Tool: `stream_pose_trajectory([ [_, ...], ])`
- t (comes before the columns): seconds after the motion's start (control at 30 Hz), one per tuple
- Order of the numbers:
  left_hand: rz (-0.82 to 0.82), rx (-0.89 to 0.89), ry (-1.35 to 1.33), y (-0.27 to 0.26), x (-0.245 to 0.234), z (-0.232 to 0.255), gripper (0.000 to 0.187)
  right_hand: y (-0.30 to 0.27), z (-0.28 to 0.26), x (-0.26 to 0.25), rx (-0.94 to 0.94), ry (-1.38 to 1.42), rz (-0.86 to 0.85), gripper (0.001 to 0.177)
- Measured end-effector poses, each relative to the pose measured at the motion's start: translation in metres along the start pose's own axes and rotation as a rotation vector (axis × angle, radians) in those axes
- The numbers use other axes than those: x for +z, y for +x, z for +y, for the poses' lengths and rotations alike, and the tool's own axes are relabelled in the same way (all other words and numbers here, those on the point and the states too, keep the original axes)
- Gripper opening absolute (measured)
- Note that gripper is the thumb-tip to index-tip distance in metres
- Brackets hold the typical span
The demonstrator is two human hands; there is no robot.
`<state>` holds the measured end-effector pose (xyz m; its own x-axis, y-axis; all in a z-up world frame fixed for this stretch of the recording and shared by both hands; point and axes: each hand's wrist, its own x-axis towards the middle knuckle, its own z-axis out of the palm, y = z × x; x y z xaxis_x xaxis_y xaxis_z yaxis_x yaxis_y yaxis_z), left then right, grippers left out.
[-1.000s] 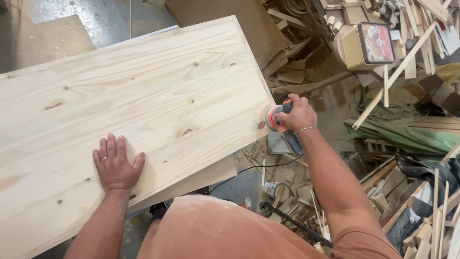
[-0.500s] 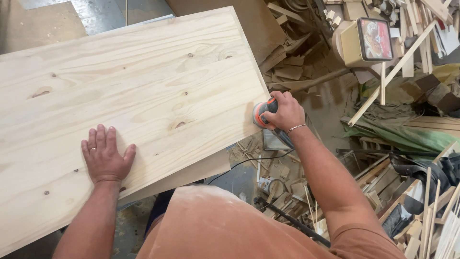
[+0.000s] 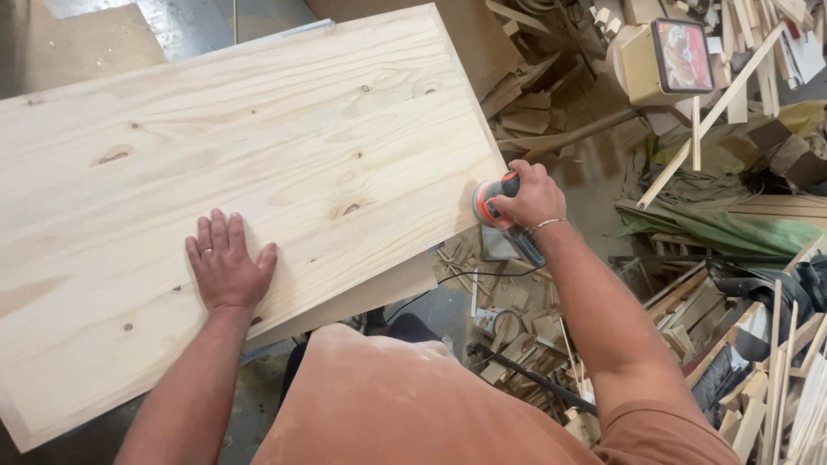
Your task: Sanding a large wooden board using an orbital sander
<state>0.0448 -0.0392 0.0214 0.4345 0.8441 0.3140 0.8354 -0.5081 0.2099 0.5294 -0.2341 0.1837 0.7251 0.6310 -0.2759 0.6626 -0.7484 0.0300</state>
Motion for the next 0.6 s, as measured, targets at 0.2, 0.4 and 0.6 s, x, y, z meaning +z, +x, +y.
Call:
stream_pose_trajectory([
  [0.2, -0.311, -0.151, -0.028, -0.005, -0.017, 0.029, 0.091, 0.007, 0.004, 0.0, 0.004, -0.01, -0.019, 0.073],
  [0.4, -0.409, -0.12, -0.013, -0.013, -0.022, 0.1, 0.092, 0.025, 0.002, -0.007, -0.073, -0.041, -0.024, 0.073],
  [0.6, -0.555, -0.041, -0.004, -0.005, -0.012, 0.19, 0.092, 0.048, 0.013, -0.008, -0.211, -0.076, -0.014, 0.072],
])
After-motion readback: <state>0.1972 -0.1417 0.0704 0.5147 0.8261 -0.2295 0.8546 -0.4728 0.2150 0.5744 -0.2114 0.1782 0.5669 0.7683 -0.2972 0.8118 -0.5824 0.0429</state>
